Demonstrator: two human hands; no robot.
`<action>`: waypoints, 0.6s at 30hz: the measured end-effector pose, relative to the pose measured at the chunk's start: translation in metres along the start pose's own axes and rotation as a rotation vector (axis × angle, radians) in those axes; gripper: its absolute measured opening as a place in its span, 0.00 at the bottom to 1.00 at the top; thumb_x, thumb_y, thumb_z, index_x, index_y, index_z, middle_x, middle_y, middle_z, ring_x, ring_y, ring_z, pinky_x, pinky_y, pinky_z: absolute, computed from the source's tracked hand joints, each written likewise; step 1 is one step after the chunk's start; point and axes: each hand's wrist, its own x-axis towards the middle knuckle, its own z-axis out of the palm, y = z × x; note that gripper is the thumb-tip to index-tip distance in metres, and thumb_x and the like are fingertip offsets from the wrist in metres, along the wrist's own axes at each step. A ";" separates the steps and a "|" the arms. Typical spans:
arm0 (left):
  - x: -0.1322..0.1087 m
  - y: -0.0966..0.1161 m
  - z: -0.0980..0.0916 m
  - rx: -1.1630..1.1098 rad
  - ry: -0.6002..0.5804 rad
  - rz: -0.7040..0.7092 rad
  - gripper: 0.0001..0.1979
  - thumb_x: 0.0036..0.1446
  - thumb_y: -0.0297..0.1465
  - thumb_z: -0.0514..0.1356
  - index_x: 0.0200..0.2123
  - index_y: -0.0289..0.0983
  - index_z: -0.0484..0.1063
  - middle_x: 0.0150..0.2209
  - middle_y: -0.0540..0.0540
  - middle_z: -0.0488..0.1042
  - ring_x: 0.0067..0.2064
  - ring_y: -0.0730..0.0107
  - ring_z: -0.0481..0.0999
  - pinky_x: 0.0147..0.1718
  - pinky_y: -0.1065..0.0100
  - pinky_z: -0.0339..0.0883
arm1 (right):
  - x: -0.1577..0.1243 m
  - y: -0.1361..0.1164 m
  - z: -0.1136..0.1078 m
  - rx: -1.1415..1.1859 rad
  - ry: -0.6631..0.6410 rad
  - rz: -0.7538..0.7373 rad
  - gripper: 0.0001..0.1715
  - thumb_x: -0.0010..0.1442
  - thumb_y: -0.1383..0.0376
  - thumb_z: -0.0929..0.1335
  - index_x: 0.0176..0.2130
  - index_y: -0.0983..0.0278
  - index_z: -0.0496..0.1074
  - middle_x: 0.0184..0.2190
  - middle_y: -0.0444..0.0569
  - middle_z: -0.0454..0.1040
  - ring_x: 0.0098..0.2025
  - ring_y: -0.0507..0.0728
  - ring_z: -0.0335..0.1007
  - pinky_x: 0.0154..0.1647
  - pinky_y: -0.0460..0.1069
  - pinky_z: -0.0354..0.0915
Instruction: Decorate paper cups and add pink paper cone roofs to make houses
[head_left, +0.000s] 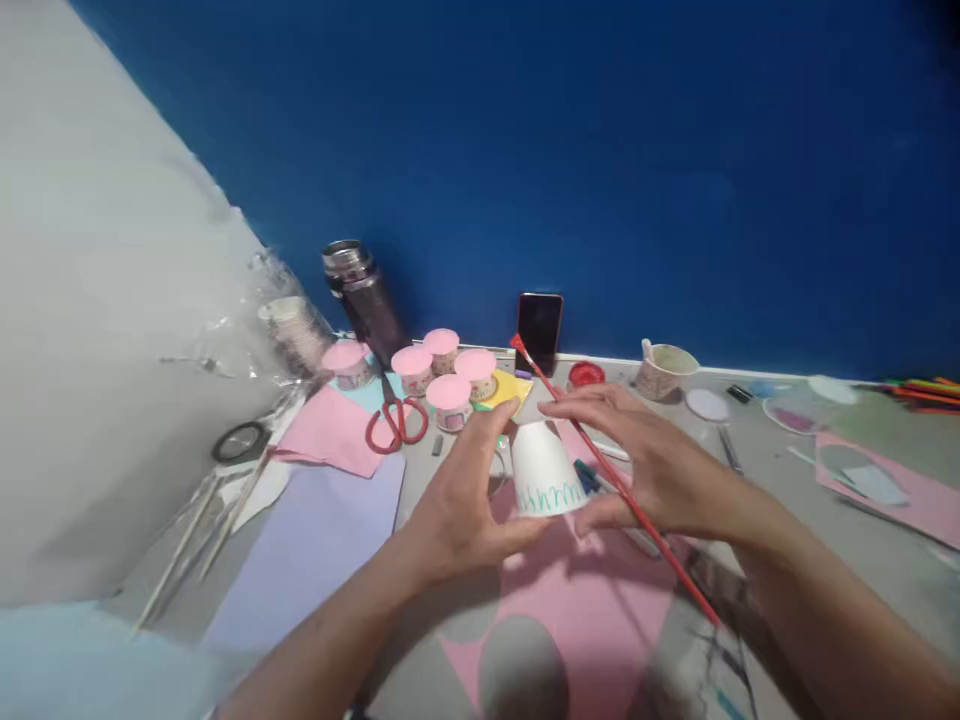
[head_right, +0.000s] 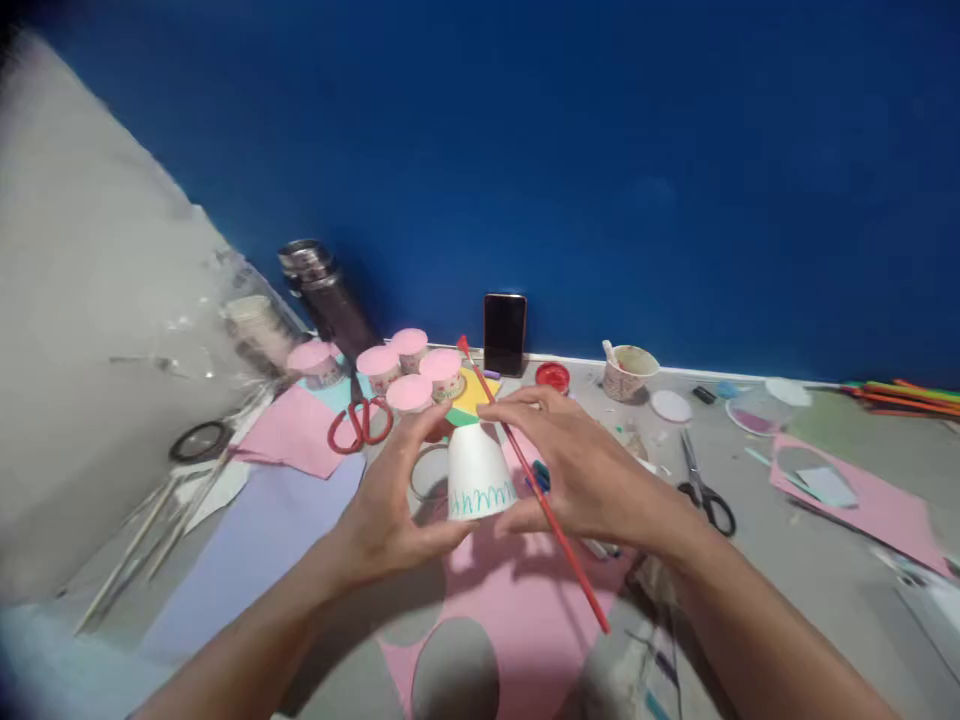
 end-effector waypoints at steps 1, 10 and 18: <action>0.000 0.003 -0.002 0.007 0.012 0.020 0.55 0.53 0.32 0.74 0.76 0.48 0.46 0.68 0.35 0.64 0.66 0.44 0.69 0.62 0.44 0.69 | 0.001 0.000 0.000 -0.006 0.001 -0.009 0.52 0.50 0.49 0.83 0.67 0.56 0.68 0.61 0.59 0.69 0.63 0.70 0.69 0.62 0.66 0.69; 0.001 -0.005 0.013 -0.757 0.078 -0.166 0.55 0.47 0.44 0.79 0.73 0.52 0.54 0.74 0.39 0.57 0.75 0.42 0.58 0.69 0.45 0.62 | 0.009 0.027 0.012 0.626 0.267 -0.017 0.45 0.46 0.43 0.83 0.59 0.51 0.76 0.58 0.50 0.79 0.62 0.66 0.75 0.64 0.57 0.70; -0.003 -0.005 0.025 -0.875 0.195 -0.246 0.42 0.52 0.33 0.74 0.67 0.48 0.62 0.66 0.38 0.67 0.66 0.46 0.71 0.63 0.45 0.69 | 0.013 0.040 0.035 0.729 0.268 0.013 0.51 0.45 0.42 0.83 0.62 0.55 0.74 0.63 0.57 0.77 0.64 0.70 0.74 0.63 0.62 0.71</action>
